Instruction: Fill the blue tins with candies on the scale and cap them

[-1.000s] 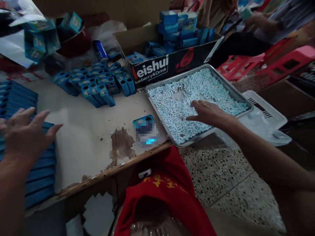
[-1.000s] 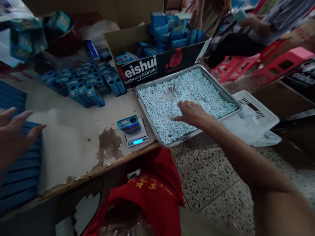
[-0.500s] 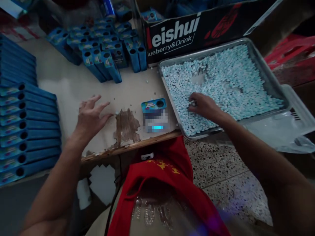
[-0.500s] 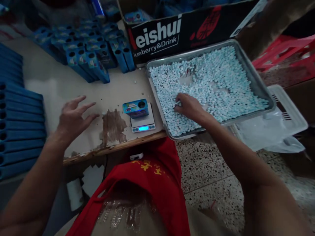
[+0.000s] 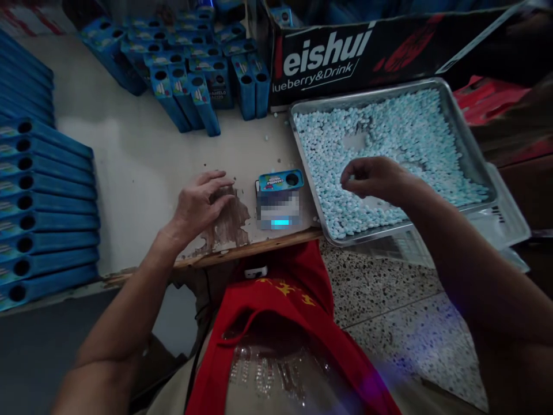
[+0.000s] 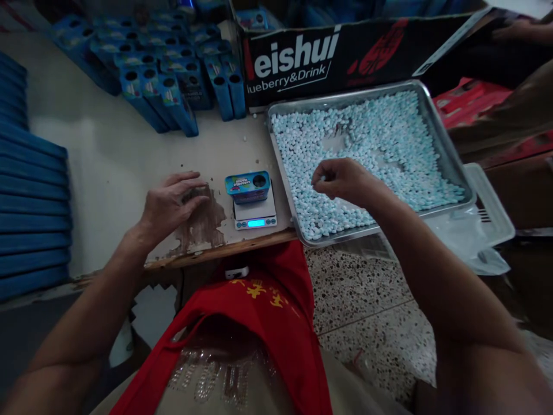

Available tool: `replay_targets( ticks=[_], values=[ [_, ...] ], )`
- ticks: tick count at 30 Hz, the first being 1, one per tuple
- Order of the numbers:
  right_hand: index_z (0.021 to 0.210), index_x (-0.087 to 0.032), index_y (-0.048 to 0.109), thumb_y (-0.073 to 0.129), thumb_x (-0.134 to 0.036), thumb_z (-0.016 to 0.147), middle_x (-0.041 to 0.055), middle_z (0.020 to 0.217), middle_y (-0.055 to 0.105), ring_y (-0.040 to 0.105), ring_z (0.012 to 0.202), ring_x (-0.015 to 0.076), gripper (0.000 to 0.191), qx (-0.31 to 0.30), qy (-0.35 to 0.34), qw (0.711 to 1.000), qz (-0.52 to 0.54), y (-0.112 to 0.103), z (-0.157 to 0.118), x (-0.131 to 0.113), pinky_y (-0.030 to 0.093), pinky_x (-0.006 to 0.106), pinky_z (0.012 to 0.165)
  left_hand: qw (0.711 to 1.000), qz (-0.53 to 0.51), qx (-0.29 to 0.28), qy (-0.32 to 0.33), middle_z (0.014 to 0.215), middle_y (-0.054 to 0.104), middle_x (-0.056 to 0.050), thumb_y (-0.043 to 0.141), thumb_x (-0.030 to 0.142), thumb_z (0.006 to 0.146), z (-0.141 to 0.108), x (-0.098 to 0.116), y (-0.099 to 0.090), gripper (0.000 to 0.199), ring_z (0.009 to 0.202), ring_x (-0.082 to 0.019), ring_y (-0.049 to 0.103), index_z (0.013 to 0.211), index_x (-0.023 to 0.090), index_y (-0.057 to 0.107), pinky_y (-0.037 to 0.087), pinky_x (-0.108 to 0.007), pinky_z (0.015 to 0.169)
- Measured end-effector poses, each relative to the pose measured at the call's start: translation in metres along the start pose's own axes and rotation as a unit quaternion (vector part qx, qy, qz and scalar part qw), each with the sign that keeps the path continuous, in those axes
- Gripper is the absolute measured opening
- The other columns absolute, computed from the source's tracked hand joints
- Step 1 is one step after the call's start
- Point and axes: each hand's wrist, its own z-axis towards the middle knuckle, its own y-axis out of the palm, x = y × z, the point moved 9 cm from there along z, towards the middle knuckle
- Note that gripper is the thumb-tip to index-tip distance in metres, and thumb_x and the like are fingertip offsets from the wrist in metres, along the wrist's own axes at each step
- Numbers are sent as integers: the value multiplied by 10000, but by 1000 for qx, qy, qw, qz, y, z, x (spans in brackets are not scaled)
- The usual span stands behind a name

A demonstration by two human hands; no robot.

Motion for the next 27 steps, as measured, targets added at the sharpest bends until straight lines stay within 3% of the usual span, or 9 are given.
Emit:
replay_targets(
  ticks=[6,9,14,20,27],
  values=[
    [972,-247,805,829,-378,924,-46,653,618,585,596,135,141,-99,-125,987,-12,23,1,-120,470,290,612,994,3,97,-42,1413,841,-65,735,298,1067,-1,-15,-5,205,1376,-320,783,1259,310,806,620,-553,1283],
    [997,-245,830,797,-339,962,-43,715,656,619,673,139,105,-133,-164,974,-79,41,8,-152,474,291,669,992,10,110,-56,1370,848,-69,733,307,1074,-6,-23,-6,174,1351,-341,788,1233,313,804,627,-598,1265],
    [969,-260,869,847,-294,952,-27,825,712,707,842,171,44,-106,-184,957,-199,49,15,-166,503,309,816,992,-14,120,-42,1354,842,-84,731,323,1082,-9,-30,-6,172,1320,-350,790,1235,307,807,636,-594,1248],
    [1075,-270,899,860,-269,951,3,874,745,760,962,243,130,-46,-194,948,-246,43,7,-177,524,363,924,994,-8,102,-44,1469,794,-86,712,318,1071,-9,-34,-3,233,1416,-366,744,1285,329,803,589,-609,1304],
    [1050,-263,891,757,-221,982,32,914,756,759,1021,277,156,-17,-187,945,-267,44,-4,-181,538,417,998,994,0,101,-42,1497,784,-79,688,345,1080,-8,-36,0,179,1411,-360,744,1200,324,820,582,-599,1312]
  ],
)
